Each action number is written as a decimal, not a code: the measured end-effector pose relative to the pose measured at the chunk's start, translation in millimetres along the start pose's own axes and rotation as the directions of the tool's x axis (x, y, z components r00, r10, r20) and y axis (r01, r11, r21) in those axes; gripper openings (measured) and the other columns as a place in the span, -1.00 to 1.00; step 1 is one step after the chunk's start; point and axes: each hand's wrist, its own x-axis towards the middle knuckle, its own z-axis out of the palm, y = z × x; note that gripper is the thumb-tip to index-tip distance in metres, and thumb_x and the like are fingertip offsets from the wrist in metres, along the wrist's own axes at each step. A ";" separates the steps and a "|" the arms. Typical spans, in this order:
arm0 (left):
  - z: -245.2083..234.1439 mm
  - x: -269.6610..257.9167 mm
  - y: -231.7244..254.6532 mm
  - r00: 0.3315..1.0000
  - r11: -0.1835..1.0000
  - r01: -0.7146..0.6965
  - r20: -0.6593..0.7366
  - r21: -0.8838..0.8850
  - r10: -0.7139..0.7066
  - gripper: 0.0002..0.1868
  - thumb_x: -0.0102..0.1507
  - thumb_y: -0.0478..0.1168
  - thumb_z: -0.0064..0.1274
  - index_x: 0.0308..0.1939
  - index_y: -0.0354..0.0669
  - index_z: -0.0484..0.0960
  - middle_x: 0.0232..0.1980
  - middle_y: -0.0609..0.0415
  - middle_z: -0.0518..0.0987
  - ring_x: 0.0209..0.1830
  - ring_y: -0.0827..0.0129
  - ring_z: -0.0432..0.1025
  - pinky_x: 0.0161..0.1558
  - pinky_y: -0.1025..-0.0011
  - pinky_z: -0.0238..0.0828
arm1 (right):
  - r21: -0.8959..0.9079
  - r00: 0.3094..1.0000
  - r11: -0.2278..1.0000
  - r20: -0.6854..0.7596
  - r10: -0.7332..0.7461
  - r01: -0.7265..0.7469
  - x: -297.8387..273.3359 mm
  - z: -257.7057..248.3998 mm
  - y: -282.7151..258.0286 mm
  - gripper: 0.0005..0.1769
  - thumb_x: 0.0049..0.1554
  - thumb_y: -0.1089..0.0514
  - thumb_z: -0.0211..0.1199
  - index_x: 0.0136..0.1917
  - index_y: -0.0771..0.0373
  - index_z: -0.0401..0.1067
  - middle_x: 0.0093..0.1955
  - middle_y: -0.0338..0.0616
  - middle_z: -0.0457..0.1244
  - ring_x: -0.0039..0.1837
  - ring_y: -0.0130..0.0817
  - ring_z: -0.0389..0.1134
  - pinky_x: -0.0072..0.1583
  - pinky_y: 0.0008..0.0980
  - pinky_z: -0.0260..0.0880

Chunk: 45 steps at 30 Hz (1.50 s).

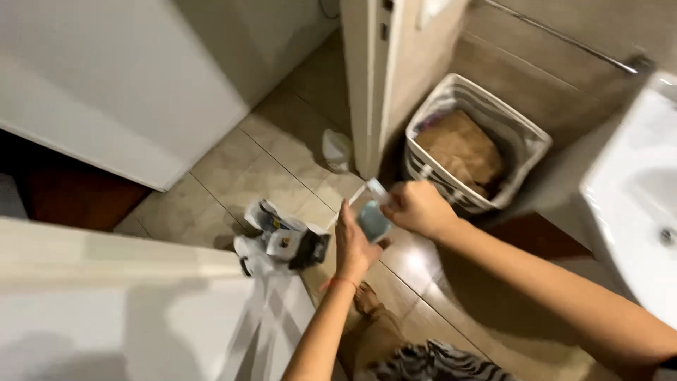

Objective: Preparing a cleaning solution, spraying the bathtub, and cleaning a hairbrush in a bathroom.

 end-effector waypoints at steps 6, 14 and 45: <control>-7.2 40.0 -115.4 0.992 0.991 0.122 -0.008 -0.048 -0.123 0.07 0.00 -0.15 0.46 0.43 -0.41 0.14 0.41 -0.36 0.32 0.43 -0.13 0.23 0.40 0.18 0.17 | -0.070 0.985 0.990 0.113 0.128 -0.120 94.4 108.3 58.3 -0.68 -0.08 0.00 0.39 -0.35 0.34 0.52 -0.30 0.20 0.36 -0.17 0.15 0.43 -0.05 -0.03 0.48; 22.4 86.7 -203.0 0.921 0.922 0.385 -0.052 -0.045 -0.387 -0.26 0.21 -0.26 0.20 0.42 -0.33 0.23 0.38 -0.31 0.40 0.37 -0.10 0.33 0.33 0.19 0.28 | -0.152 0.962 0.978 0.210 0.173 -0.143 194.0 243.8 163.9 -0.78 -0.02 0.07 0.33 -0.22 0.28 0.55 -0.20 0.21 0.38 -0.09 0.17 0.45 0.03 0.00 0.50; 170.2 290.6 -397.8 0.868 0.879 0.462 -0.141 -0.119 -0.475 -0.46 0.29 -0.28 0.05 0.35 -0.30 0.37 0.35 -0.19 0.47 0.36 -0.02 0.36 0.35 0.18 0.27 | -0.133 0.919 0.944 0.222 0.327 -0.303 431.6 522.6 353.4 -0.64 0.35 0.05 0.10 0.13 0.44 0.41 -0.04 0.28 0.35 -0.06 0.09 0.43 0.00 0.00 0.46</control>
